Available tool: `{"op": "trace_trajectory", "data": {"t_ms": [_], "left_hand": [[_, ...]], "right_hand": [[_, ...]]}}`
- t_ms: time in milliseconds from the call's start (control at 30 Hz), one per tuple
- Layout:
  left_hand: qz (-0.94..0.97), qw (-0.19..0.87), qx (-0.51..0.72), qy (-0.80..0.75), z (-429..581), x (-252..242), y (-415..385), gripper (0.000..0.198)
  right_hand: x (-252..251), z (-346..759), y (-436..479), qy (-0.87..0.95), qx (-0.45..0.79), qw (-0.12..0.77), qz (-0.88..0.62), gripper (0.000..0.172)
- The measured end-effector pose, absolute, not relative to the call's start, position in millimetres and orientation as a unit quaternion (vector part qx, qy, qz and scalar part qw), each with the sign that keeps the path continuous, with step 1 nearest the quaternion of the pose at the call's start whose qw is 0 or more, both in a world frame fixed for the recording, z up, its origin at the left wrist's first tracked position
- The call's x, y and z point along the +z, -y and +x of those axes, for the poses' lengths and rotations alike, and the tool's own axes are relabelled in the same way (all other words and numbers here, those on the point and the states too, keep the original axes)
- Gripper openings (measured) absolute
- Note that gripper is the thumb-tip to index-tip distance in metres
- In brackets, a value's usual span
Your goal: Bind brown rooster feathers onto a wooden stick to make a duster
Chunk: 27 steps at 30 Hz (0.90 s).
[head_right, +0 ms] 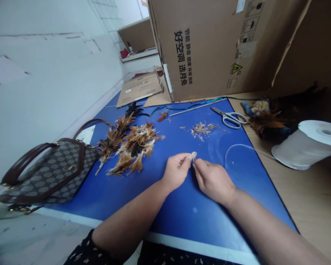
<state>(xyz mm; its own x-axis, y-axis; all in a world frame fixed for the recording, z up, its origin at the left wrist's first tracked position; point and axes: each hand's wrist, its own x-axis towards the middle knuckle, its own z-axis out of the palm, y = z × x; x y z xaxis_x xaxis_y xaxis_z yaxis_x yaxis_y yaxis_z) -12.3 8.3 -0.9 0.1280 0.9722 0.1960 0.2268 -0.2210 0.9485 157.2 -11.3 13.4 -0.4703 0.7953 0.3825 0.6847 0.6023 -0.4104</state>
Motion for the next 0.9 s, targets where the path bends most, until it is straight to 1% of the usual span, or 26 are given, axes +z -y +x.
{"op": "trace_trajectory", "data": {"t_ms": [67, 100, 133, 200, 267, 333, 400, 467, 533, 667, 767, 900], "left_hand": [[0.741, 0.291, 0.39, -0.462, -20, 4, -10, 0.026], [0.79, 0.26, 0.341, -0.438, -24, 7, -10, 0.025], [0.829, 0.253, 0.293, -0.404, -26, 10, -9, 0.026], [0.86, 0.301, 0.251, -0.326, -29, 15, -7, 0.026], [0.824, 0.394, 0.289, -0.287, -27, 19, -5, 0.026], [0.727, 0.488, 0.362, -0.32, -24, 19, -4, 0.029], [0.625, 0.537, 0.417, -0.382, -19, 15, -3, 0.034], [0.572, 0.539, 0.449, -0.426, -14, 11, -2, 0.035], [0.566, 0.52, 0.46, -0.445, -9, 6, -2, 0.034], [0.552, 0.51, 0.466, -0.467, -5, -1, 0, 0.034], [0.524, 0.539, 0.461, -0.471, -5, -5, 1, 0.036], [0.467, 0.595, 0.461, -0.463, -3, -8, 0, 0.038]], "right_hand": [[20, 166, 8, 0.879, 0.088, 0.236, -0.404, 0.02], [24, 172, 6, 0.887, 0.091, 0.225, -0.393, 0.021], [27, 178, 4, 0.89, 0.104, 0.219, -0.386, 0.021], [32, 189, -2, 0.882, 0.16, 0.221, -0.384, 0.023], [33, 196, -7, 0.856, 0.24, 0.243, -0.388, 0.028], [33, 195, -8, 0.82, 0.294, 0.282, -0.401, 0.03], [30, 188, -6, 0.803, 0.297, 0.314, -0.411, 0.028], [26, 177, 0, 0.807, 0.263, 0.327, -0.414, 0.023], [21, 167, 6, 0.819, 0.226, 0.325, -0.415, 0.018], [11, 159, 15, 0.832, 0.19, 0.303, -0.425, 0.017], [7, 157, 18, 0.832, 0.193, 0.302, -0.423, 0.017], [6, 153, 19, 0.827, 0.187, 0.328, -0.417, 0.018]]}}
